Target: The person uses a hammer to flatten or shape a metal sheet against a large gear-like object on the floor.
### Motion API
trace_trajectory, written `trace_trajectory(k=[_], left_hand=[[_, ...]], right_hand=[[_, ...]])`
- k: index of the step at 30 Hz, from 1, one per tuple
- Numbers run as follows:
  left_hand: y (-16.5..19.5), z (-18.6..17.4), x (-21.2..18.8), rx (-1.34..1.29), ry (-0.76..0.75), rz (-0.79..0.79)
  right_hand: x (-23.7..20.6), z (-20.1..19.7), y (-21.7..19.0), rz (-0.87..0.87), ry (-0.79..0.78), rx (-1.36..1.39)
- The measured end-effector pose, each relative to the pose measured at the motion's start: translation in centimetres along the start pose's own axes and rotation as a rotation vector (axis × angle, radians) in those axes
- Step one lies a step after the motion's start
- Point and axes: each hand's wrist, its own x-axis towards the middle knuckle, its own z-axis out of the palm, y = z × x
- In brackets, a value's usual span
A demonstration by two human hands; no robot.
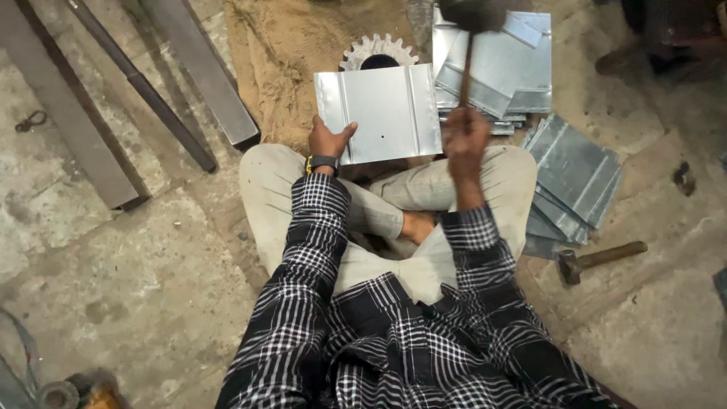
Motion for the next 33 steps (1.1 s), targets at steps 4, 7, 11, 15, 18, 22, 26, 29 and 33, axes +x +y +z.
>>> trace_trajectory(k=[4, 7, 11, 15, 18, 22, 26, 29, 33], left_hand=[[0.1, 0.0, 0.5, 0.036, -0.011, -0.018], [0.4, 0.1, 0.2, 0.092, 0.000, -0.020], [0.8, 0.2, -0.1, 0.101, 0.006, -0.041], [0.8, 0.4, 0.0, 0.096, 0.003, -0.092], [0.4, 0.8, 0.1, 0.068, 0.027, -0.049], [0.2, 1.4, 0.2, 0.083, 0.054, -0.047], [0.7, 1.2, 0.6, 0.130, 0.040, -0.059], [1.2, 0.7, 0.2, 0.144, 0.026, -0.081], [1.8, 0.2, -0.3, 0.119, 0.028, -0.064]], right_hand=[[3.6, -1.9, -10.0, -0.455, 0.052, 0.249], [8.0, -4.0, -16.4, -1.033, -0.100, 0.091], [11.4, -2.9, -15.5, -1.045, 0.196, 0.272], [8.8, 1.5, -1.7, -0.529, 0.324, -0.215], [5.7, 1.3, 8.4, -0.484, 0.005, -0.824], [4.4, -2.1, 10.4, 0.143, -0.056, -0.737], [4.1, -3.2, 0.9, -0.209, -0.059, 0.091], [5.8, -3.2, -8.8, -0.471, -0.091, 0.178], [12.0, -4.6, -18.1, -1.016, -0.022, 0.135]])
